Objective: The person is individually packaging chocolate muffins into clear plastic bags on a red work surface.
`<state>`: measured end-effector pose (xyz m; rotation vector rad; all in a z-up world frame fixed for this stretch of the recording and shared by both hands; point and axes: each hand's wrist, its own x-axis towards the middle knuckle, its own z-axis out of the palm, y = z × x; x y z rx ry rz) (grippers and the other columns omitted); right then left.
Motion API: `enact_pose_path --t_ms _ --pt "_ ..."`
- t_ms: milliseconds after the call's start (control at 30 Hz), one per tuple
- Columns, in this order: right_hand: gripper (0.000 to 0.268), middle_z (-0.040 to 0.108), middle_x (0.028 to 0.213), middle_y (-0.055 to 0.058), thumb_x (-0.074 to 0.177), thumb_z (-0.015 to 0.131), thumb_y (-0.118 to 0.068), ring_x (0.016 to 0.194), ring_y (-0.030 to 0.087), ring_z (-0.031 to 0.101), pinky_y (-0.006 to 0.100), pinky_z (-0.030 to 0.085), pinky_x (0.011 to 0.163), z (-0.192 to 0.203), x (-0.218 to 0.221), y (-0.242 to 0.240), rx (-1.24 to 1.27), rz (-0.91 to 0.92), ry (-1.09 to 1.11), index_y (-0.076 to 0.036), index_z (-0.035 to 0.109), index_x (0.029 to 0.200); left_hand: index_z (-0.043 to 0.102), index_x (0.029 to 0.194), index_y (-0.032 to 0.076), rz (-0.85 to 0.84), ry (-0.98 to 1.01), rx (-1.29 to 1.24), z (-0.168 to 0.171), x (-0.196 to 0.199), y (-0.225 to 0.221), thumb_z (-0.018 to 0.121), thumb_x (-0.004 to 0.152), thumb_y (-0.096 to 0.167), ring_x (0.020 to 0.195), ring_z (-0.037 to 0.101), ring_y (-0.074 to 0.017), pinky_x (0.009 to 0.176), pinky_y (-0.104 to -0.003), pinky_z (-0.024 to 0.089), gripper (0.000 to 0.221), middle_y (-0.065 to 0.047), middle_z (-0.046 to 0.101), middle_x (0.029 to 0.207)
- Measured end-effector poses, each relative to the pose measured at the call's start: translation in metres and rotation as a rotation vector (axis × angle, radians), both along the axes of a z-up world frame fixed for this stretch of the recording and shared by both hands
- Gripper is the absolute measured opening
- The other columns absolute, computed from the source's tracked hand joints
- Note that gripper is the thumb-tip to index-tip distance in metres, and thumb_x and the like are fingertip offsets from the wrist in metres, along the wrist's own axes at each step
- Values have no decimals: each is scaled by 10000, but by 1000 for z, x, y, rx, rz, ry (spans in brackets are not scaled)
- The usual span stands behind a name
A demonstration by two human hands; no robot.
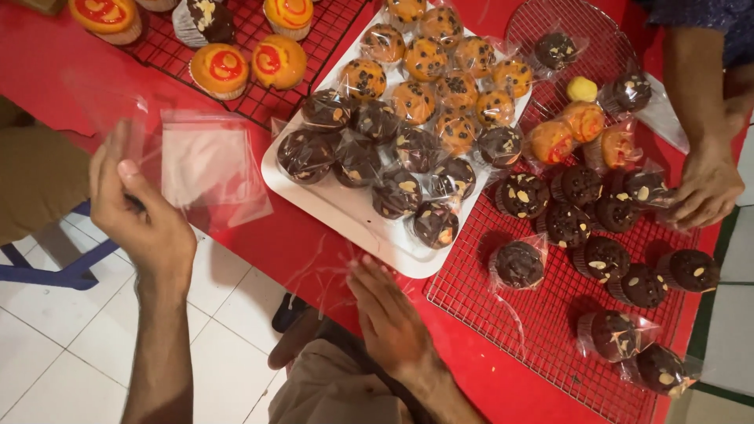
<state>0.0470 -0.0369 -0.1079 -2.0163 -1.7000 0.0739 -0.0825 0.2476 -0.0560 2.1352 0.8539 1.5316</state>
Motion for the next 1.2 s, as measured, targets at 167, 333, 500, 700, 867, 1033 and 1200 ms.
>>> enact_pose_path --t_ms 167,333,500,700,867,1033,1200 --pt "498 423 1572 246 1060 547 -178 1489 411 401 569 419 1215 12 10 13 148 -173 71 27 419 1495 519 1441 -164 -66 -84 44 11 3 -14 290 1235 132 1316 553 -441 1137 -553 493 427 -346 580 1370" --pt "522 359 1633 198 1088 442 -213 1551 353 278 511 266 1272 4 5 20 -38 -158 -23 32 358 1542 528 1438 -163 -42 -96 65 18 3 -21 299 1232 113 1269 581 -452 1103 -542 504 414 -354 596 1336" --pt "518 390 1629 174 1008 487 27 1546 344 302 512 222 1296 -7 8 12 -24 -25 -280 33 427 1523 510 1393 -209 -80 -168 44 20 6 -29 289 1212 85 1300 578 -474 1169 -549 516 410 -352 547 1312" --pt "675 532 1551 110 856 496 152 1546 339 313 570 137 1288 -19 19 5 -68 58 -225 -59 496 1497 548 1361 -216 -71 -160 41 20 7 -41 293 1220 186 1268 574 -432 1101 -531 526 496 -350 608 1291" --pt "639 591 1487 88 808 500 148 1475 331 426 622 180 1241 7 13 7 43 -27 -277 -93 615 1389 570 1366 -161 -68 -159 35 19 10 -51 323 1211 234 1241 585 -404 1060 -528 529 491 -303 650 1301" --pt "413 610 1458 97 995 563 -56 1431 306 461 537 221 1227 18 13 -2 82 -80 -135 -47 576 1408 586 1345 -134 -198 -134 -136 15 22 -87 327 1148 217 1270 631 -385 1157 -515 470 479 -277 654 1321" --pt "429 399 1570 223 1025 607 -296 1414 403 363 595 379 1115 25 14 -15 126 -189 -22 -105 609 1409 611 1384 -21 -382 -202 -434 26 46 -134 355 1123 426 544 210 -52 877 -222 419 577 81 201 597"
